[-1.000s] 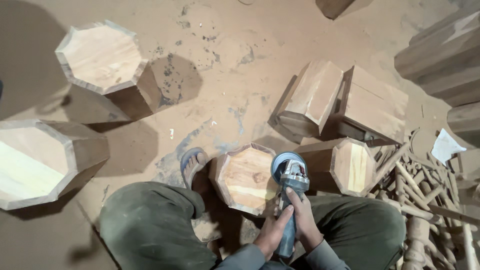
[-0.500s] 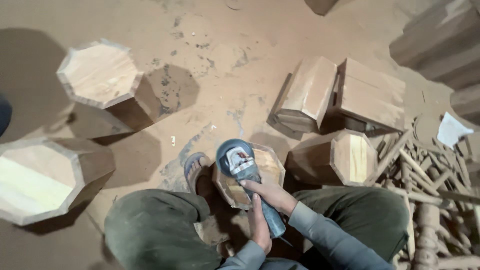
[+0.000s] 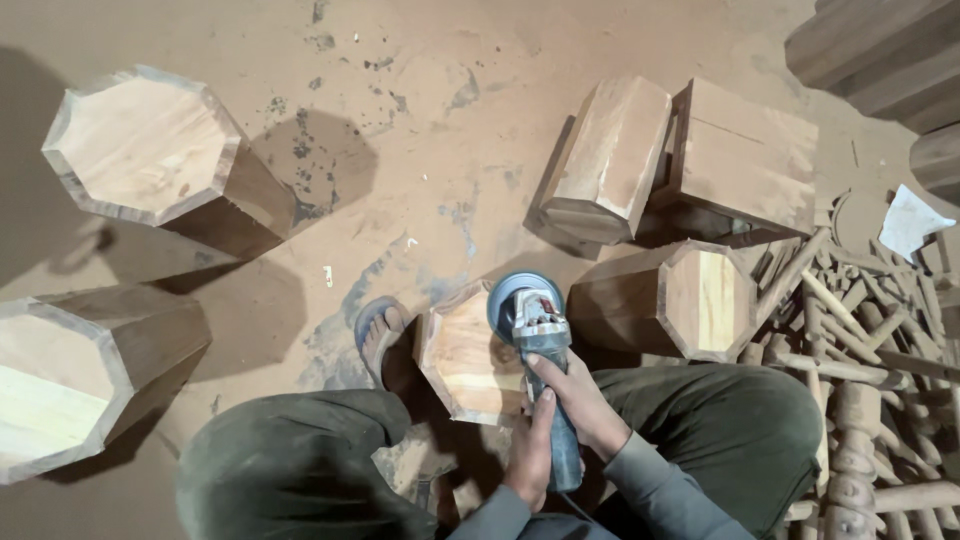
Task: The person sits on the floor and uses an angle grinder with a sanding disc to smooth the top surface of a hexagonal wooden block. They hold the block steady with one hand and move the tool across the surface, then briefly set the block aside before resuming sanding.
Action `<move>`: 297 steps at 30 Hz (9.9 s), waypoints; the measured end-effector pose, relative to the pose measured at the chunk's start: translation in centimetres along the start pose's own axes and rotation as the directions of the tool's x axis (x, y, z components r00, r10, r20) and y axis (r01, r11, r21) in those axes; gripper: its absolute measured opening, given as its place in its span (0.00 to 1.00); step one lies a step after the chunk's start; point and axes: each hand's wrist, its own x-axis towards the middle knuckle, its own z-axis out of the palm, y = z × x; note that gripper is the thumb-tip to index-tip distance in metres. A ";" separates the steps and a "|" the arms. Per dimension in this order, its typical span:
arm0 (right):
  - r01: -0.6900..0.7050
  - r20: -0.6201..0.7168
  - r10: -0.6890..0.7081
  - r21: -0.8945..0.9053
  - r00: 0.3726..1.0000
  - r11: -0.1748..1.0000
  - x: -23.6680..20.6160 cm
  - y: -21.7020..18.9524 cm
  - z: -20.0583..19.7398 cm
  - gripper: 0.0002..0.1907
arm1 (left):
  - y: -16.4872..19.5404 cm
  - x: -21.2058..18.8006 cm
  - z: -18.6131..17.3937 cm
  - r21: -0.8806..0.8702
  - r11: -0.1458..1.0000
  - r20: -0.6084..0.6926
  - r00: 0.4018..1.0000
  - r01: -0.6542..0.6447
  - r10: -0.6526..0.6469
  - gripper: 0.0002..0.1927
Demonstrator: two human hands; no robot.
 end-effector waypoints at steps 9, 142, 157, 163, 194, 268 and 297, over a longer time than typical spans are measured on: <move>0.012 -0.092 -0.003 0.088 0.996 0.996 -1.2 3.0 -2.4 0.15 | -1.9 0.0 -1.0 0.058 0.996 0.093 0.993 0.061 -0.066 0.29; 0.206 0.059 -0.198 -0.270 0.979 0.941 -1.2 0.0 2.9 0.23 | -1.7 -0.3 -1.9 -0.127 0.991 0.000 0.999 0.035 -0.036 0.41; 0.091 -0.162 -0.084 0.035 0.983 0.995 -1.8 3.7 -4.2 0.17 | -2.5 0.4 0.1 0.121 0.979 0.126 0.976 0.163 -0.178 0.36; 0.108 -0.213 -0.075 0.148 0.974 0.983 -2.3 4.8 -4.5 0.16 | -2.0 -0.8 0.5 0.124 0.985 0.159 0.978 0.118 -0.137 0.34; 0.048 -0.038 -0.048 -0.003 0.998 0.999 -1.7 1.0 -2.3 0.16 | -0.3 -1.0 2.4 -0.034 0.998 0.053 0.998 0.043 -0.042 0.36; 0.117 -0.162 -0.135 -0.117 0.977 0.986 -2.2 4.9 -6.1 0.20 | -5.7 1.8 -1.0 0.179 0.978 0.194 0.971 0.108 -0.142 0.36; 0.331 -0.447 -0.161 0.334 0.880 0.883 -13.2 7.3 -14.9 0.22 | 15.9 0.6 3.7 0.970 -0.068 0.236 0.841 -0.232 0.487 0.26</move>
